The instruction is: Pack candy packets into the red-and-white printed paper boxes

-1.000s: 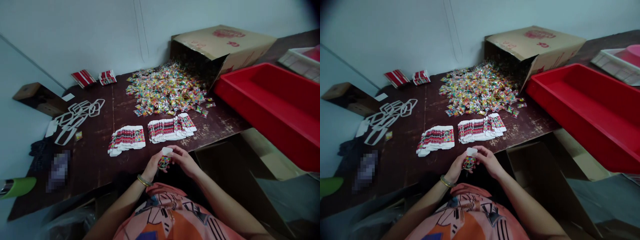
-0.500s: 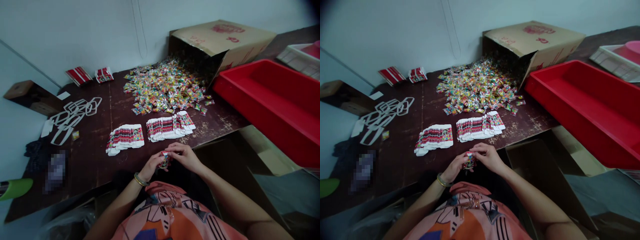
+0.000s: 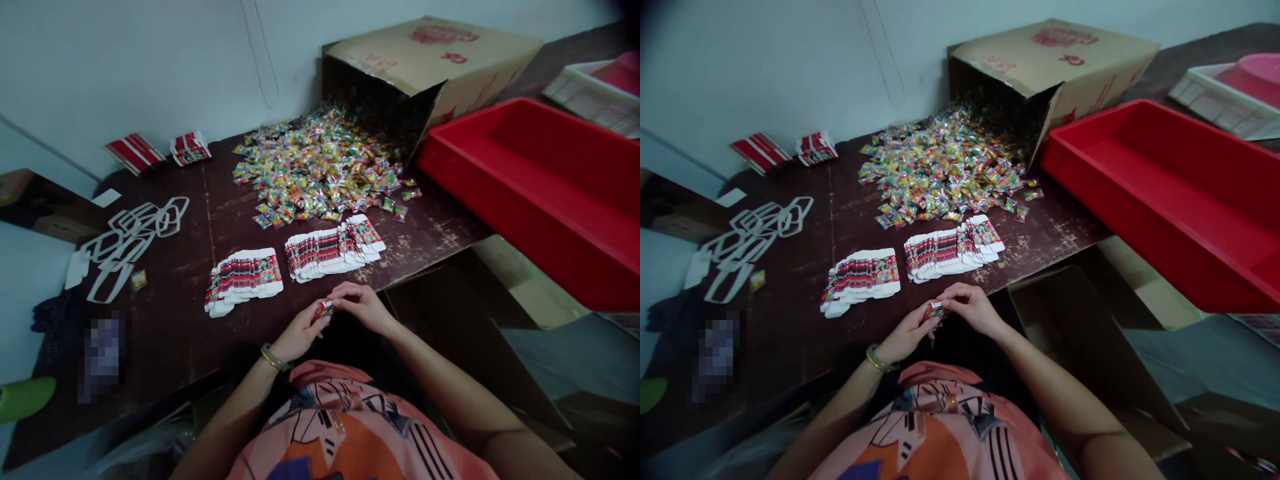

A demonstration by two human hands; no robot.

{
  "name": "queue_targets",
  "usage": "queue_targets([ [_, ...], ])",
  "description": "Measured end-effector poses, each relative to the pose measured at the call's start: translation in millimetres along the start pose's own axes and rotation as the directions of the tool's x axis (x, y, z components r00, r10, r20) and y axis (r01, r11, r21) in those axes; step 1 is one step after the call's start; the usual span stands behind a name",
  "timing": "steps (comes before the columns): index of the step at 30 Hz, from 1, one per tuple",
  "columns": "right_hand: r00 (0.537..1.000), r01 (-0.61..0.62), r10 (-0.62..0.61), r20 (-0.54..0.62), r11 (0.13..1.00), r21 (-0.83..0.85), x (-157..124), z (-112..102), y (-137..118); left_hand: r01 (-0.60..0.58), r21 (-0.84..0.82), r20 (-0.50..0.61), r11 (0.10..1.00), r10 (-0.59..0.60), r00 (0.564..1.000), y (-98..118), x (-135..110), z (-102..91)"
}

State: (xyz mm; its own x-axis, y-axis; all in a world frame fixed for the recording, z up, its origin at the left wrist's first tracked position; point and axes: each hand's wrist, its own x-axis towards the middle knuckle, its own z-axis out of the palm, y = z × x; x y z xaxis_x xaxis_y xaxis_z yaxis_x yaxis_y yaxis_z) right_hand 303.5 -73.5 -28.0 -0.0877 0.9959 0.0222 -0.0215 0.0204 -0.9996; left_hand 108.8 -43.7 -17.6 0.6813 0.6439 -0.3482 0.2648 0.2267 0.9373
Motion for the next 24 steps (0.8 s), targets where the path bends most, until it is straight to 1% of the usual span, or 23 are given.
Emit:
queue_targets([
  [3, 0.987, 0.160, -0.160, 0.015, 0.975, -0.153, -5, 8, -4, 0.014, -0.137, -0.053, 0.990, -0.021, 0.998, 0, 0, 6.2],
  [4, 0.982, 0.186, -0.187, 0.014, 0.965, -0.187, -7, 13, -5, 0.014, -0.172, -0.081, 0.985, -0.029, 0.996, -1, 0, 9.9],
  [6, 0.983, 0.166, -0.178, -0.034, 0.962, -0.219, -10, 20, -7, 0.027, -0.219, -0.126, 0.975, -0.056, 0.990, -3, 2, 18.6],
  [8, 0.990, 0.094, -0.113, -0.085, 0.975, -0.200, -14, 16, -11, 0.070, -0.282, -0.105, 0.957, -0.103, 0.989, -5, 4, 25.7],
  [9, 0.990, 0.060, -0.082, -0.115, 0.981, -0.183, -18, 7, -13, 0.093, -0.315, -0.065, 0.944, -0.119, 0.991, -4, 5, 27.6],
  [10, 0.985, 0.032, -0.059, -0.161, 0.985, -0.171, -23, -7, -16, 0.108, -0.336, -0.018, 0.936, -0.120, 0.993, -3, 6, 28.1],
  [12, 0.959, -0.033, -0.025, -0.284, 0.980, -0.198, -40, -47, -21, 0.100, -0.325, 0.063, 0.941, -0.084, 0.994, 2, 9, 25.3],
  [13, 0.931, -0.088, -0.008, -0.364, 0.965, -0.247, -50, -70, -21, 0.084, -0.295, 0.080, 0.952, -0.063, 0.995, 5, 11, 22.7],
  [14, 0.910, -0.161, 0.017, -0.413, 0.935, -0.317, -61, -93, -19, 0.069, -0.256, 0.076, 0.964, -0.051, 0.996, 7, 13, 19.9],
  [15, 0.912, -0.244, 0.062, -0.404, 0.875, -0.417, -72, -113, -14, 0.064, -0.219, 0.057, 0.974, -0.053, 0.997, 9, 14, 17.4],
  [16, 0.905, -0.337, 0.113, -0.411, 0.781, -0.526, -81, -127, -5, 0.068, -0.193, 0.029, 0.979, -0.064, 0.998, 9, 16, 15.4],
  [17, 0.870, -0.456, 0.191, -0.454, 0.662, -0.595, -88, -135, 7, 0.079, -0.178, 0.001, 0.981, -0.080, 0.997, 9, 18, 14.1],
  [18, 0.826, -0.556, 0.287, -0.485, 0.559, -0.616, -92, -137, 21, 0.089, -0.171, -0.021, 0.981, -0.094, 0.995, 8, 20, 13.4],
  [19, 0.798, -0.601, 0.341, -0.497, 0.513, -0.612, -94, -131, 37, 0.096, -0.169, -0.035, 0.981, -0.103, 0.994, 7, 21, 13.1],
  [20, 0.780, -0.625, 0.382, -0.496, 0.495, -0.603, -93, -121, 52, 0.098, -0.171, -0.040, 0.980, -0.106, 0.994, 5, 22, 13.1],
  [22, 0.780, -0.625, 0.430, -0.454, 0.509, -0.592, -85, -95, 81, 0.097, -0.173, -0.036, 0.980, -0.105, 0.994, 2, 23, 12.9],
  [24, 0.796, -0.603, 0.452, -0.402, 0.539, -0.588, -76, -73, 101, 0.104, -0.167, -0.033, 0.980, -0.111, 0.993, 1, 21, 12.0],
])
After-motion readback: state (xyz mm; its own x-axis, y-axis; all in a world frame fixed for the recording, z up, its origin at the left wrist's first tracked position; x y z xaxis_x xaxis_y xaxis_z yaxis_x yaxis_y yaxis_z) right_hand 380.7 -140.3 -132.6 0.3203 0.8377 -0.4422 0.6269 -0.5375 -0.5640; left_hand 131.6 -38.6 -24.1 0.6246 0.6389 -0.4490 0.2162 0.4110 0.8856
